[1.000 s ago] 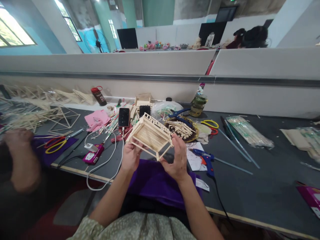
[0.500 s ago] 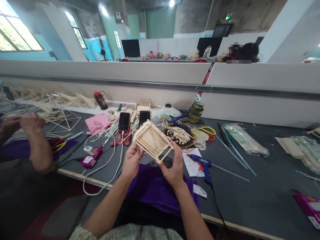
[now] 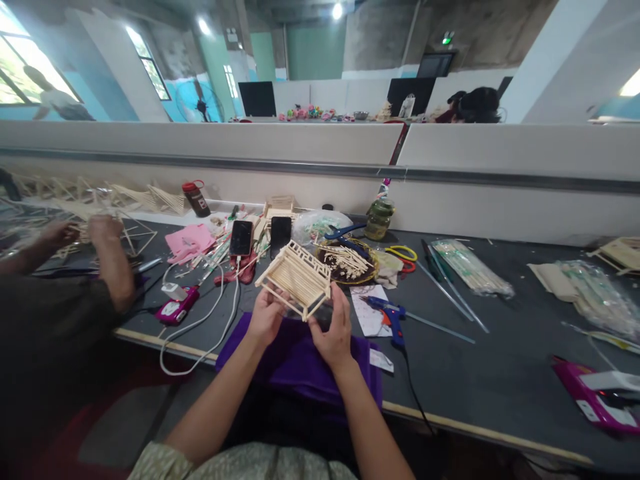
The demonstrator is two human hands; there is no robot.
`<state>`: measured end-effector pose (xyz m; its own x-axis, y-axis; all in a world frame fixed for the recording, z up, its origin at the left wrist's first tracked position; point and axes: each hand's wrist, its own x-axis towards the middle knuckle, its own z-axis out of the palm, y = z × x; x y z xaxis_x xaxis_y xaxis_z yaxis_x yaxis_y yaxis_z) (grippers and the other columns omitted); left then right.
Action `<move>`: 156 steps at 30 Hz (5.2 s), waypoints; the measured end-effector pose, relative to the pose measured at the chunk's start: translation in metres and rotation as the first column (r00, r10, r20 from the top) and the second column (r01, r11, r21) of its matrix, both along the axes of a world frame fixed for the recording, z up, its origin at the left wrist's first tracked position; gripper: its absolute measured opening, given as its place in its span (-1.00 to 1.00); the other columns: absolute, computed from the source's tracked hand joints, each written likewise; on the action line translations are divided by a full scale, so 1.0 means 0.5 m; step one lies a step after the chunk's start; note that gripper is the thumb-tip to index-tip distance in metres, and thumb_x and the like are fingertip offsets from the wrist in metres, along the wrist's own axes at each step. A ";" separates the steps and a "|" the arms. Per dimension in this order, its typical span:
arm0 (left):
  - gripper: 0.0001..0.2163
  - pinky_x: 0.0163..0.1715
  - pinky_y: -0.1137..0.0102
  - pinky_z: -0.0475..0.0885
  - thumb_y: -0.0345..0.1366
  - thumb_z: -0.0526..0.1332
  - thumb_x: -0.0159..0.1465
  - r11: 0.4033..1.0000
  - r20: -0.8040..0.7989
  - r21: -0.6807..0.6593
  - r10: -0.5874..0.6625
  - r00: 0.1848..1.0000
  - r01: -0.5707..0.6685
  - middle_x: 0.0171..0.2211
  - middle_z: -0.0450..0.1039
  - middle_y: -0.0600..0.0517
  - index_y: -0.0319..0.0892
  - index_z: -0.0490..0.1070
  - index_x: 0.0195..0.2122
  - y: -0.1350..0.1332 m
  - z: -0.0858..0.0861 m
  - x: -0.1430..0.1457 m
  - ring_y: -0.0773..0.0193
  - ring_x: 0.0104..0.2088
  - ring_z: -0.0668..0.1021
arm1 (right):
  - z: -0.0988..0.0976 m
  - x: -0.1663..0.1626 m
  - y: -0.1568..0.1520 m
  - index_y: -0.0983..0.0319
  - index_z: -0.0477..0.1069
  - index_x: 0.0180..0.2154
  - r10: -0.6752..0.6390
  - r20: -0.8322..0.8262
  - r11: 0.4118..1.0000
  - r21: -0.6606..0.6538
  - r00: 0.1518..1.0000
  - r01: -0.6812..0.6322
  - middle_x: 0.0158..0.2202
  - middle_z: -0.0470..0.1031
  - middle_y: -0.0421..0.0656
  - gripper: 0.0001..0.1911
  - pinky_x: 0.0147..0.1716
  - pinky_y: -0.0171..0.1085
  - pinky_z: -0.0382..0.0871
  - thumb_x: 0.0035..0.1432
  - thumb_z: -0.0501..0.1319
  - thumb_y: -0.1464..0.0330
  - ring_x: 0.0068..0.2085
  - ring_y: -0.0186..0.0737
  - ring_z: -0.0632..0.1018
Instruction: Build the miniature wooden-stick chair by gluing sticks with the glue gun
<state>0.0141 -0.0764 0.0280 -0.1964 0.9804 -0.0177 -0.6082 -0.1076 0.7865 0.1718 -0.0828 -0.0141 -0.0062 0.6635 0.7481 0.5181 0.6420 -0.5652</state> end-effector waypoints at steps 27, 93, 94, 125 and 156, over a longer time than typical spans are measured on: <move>-0.54 -0.12 0.38 0.55 -0.44 0.47 0.07 0.996 0.192 0.068 -0.067 0.979 0.055 -0.14 0.61 0.00 -0.16 0.43 0.00 0.046 -0.166 -0.056 0.26 -0.20 0.65 | -0.088 -0.005 0.020 0.16 0.44 -0.44 0.061 0.099 0.959 -0.282 0.993 -0.031 -0.57 0.49 -0.20 -0.64 -0.48 -0.32 0.10 0.36 0.05 0.21 -0.51 -0.25 0.48; -0.49 0.00 0.19 0.50 -0.36 0.51 0.01 0.998 0.234 0.005 -0.057 0.971 0.057 -0.21 0.61 0.01 -0.13 0.34 -0.04 0.072 -0.173 -0.036 0.25 -0.27 0.65 | -0.061 -0.045 0.092 0.24 0.38 -0.03 -0.138 -0.295 0.957 -0.285 0.945 0.050 -0.19 0.58 -0.02 -0.62 -0.26 -0.21 0.46 0.30 0.06 0.12 -0.24 -0.13 0.59; -0.49 0.00 0.19 0.51 -0.35 0.51 0.01 0.998 0.228 0.006 -0.057 0.972 0.057 -0.21 0.61 0.01 -0.13 0.34 -0.04 0.071 -0.172 -0.035 0.25 -0.27 0.65 | -0.061 -0.049 0.090 0.24 0.38 -0.03 -0.128 -0.310 0.958 -0.285 0.942 0.036 -0.19 0.58 -0.02 -0.61 -0.27 -0.21 0.46 0.30 0.07 0.12 -0.24 -0.13 0.59; -0.46 0.02 0.09 0.49 -0.47 0.50 -0.14 0.999 0.216 0.036 0.024 0.976 -0.033 -0.24 0.58 0.07 -0.12 0.40 -0.11 0.048 -0.144 -0.021 0.23 -0.22 0.61 | -0.071 -0.039 0.073 0.20 0.44 -0.21 -0.094 -0.231 0.930 -0.367 0.968 0.003 -0.32 0.58 -0.14 -0.68 -0.36 -0.25 0.35 0.28 0.05 0.14 -0.43 -0.21 0.52; -0.58 -0.13 0.23 0.53 -0.55 0.41 -0.16 0.999 0.243 -0.016 0.032 0.969 -0.029 -0.48 0.49 0.18 -0.15 0.37 -0.27 0.065 -0.175 -0.029 0.36 -0.41 0.56 | -0.081 -0.036 0.075 0.18 0.44 -0.23 -0.059 -0.178 0.944 -0.330 0.982 -0.003 -0.32 0.57 -0.12 -0.73 -0.30 -0.23 0.36 0.29 0.06 0.18 -0.32 -0.14 0.55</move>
<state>-0.0003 -0.0438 -0.0593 -0.2143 0.9735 -0.0804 -0.7780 -0.1203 0.6166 0.1540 -0.0452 -0.0544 0.1317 0.8696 0.4758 0.4012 0.3921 -0.8278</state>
